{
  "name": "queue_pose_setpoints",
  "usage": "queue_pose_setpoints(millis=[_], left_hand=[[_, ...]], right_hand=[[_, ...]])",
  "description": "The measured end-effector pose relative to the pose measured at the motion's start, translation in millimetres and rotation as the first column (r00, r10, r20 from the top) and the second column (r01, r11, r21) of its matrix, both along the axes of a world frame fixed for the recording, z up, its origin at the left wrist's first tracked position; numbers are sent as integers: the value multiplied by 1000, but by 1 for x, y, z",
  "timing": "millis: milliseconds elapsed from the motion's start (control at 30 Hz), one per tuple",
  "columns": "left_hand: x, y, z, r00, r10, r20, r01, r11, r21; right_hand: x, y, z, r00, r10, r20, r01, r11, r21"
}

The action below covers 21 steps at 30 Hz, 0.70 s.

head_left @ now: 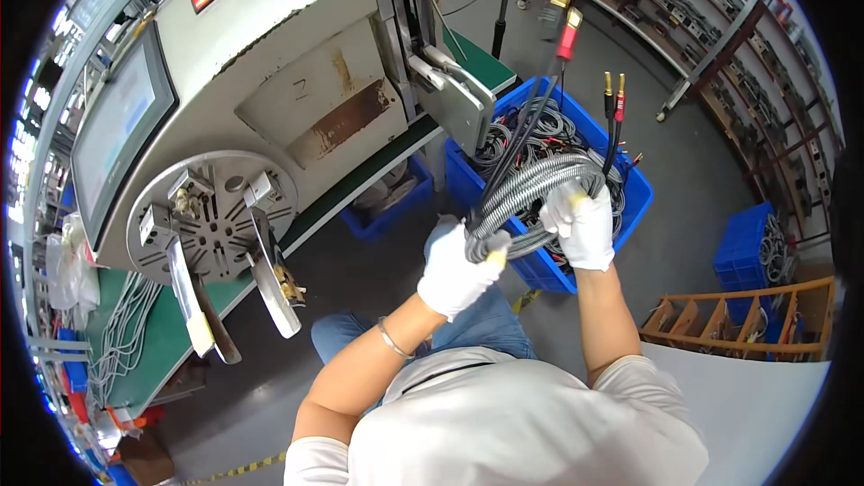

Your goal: Coil cables using an automated winding machine and organize them into bins.

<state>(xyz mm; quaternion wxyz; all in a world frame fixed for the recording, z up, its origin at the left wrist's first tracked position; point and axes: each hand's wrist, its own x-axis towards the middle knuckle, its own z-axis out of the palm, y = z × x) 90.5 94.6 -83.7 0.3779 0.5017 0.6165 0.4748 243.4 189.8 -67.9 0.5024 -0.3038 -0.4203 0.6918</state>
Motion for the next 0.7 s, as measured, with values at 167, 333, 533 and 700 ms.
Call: queue_pose_setpoints(millis=[167,333,533,700], left_hand=[[-14,10,28,980,195,-45,-183,963,199],[-1,39,51,974,181,135,-226,788,572],[-30,92,73,820,45,571,-328,854,403],[-64,144,73,825,159,542,-448,768,458]], right_hand=[[-27,5,17,980,27,-198,-20,999,37],[-65,10,52,759,77,-647,-179,979,-93],[-98,61,93,974,-226,24,188,860,474],[-139,123,79,906,-399,140,196,690,697]])
